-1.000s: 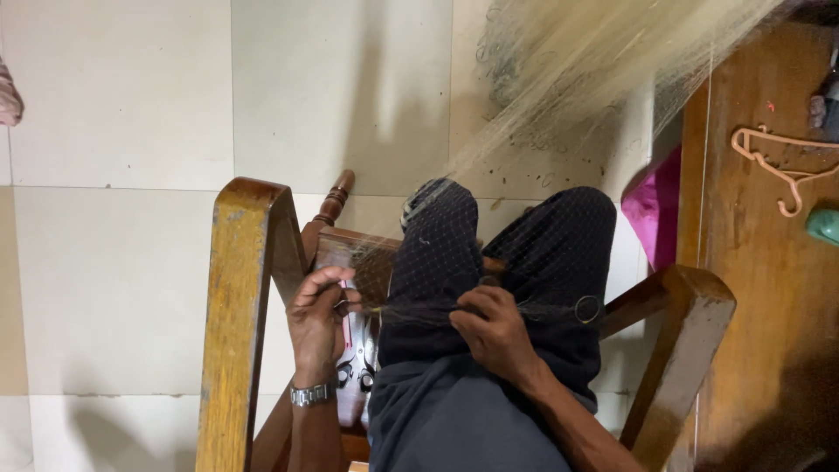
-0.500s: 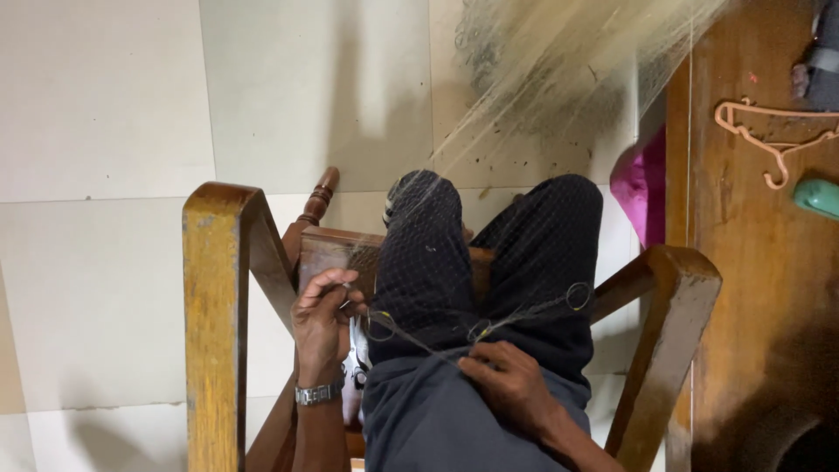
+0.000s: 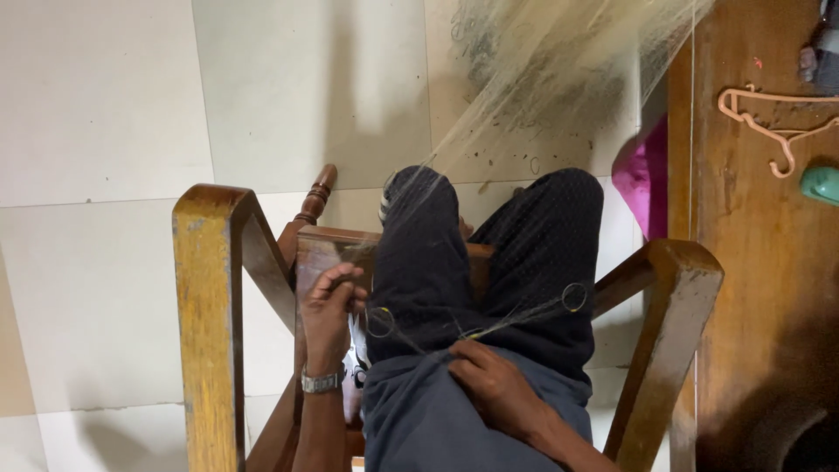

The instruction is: Repairing a fishing net using a netting needle and scissors

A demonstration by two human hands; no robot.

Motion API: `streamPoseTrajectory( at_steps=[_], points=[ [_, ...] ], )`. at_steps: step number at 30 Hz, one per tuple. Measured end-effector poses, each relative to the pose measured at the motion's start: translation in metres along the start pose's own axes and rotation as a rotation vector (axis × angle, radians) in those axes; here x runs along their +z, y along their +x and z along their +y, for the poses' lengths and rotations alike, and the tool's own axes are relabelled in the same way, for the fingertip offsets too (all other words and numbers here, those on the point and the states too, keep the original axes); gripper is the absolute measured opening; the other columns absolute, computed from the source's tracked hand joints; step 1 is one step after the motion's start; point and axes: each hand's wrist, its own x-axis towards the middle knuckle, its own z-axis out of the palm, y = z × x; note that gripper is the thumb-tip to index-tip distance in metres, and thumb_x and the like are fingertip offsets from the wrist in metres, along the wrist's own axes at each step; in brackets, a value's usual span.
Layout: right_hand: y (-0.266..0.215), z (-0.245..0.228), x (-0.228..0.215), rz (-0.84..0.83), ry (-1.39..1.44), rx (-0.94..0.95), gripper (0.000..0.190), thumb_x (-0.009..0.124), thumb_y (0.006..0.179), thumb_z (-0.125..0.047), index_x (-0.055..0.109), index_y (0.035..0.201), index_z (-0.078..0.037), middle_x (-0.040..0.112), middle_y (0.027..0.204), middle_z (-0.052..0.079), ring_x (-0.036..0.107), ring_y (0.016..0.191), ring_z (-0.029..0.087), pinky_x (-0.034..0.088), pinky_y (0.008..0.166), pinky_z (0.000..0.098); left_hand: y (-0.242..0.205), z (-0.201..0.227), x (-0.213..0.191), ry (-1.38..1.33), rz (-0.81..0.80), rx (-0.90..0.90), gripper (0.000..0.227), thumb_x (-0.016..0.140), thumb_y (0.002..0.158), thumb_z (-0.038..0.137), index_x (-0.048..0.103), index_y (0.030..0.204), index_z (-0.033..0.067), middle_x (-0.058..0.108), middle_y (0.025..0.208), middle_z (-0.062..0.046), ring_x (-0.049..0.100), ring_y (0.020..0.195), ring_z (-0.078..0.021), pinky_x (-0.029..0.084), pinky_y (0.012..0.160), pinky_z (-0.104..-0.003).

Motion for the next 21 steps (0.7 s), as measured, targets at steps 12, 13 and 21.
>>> streamPoseTrajectory(
  at_steps=[12,13,21],
  points=[
    [0.014,0.018,0.024,0.191,-0.067,-0.016,0.01,0.049,0.084,-0.002,0.057,0.091,-0.002,0.059,0.104,0.016,0.059,0.093,0.032,0.049,0.079,0.0384,-0.073,0.009,0.05,0.648,-0.598,0.642,0.012,0.054,0.081,0.004,0.061,0.091,0.0033,0.065,0.089,-0.01,0.063,0.081,-0.0227,0.049,0.075,-0.031],
    [0.016,0.016,0.021,0.188,-0.033,0.007,0.011,0.05,0.081,0.0,0.057,0.089,-0.001,0.061,0.1,0.016,0.06,0.088,0.031,0.048,0.078,0.0383,-0.074,0.004,0.053,0.691,-0.748,0.624,0.016,0.049,0.083,0.005,0.06,0.095,0.0012,0.064,0.094,-0.013,0.062,0.085,-0.0262,0.048,0.079,-0.034],
    [0.012,0.035,0.017,0.077,0.087,0.004,0.016,0.054,0.082,-0.001,0.061,0.096,-0.003,0.06,0.103,0.017,0.063,0.088,0.029,0.051,0.073,0.0337,-0.062,-0.035,0.03,0.975,-0.853,0.711,0.028,0.056,0.08,0.01,0.054,0.106,-0.0001,0.059,0.095,-0.015,0.055,0.084,-0.0306,0.042,0.076,-0.04]
  ],
)
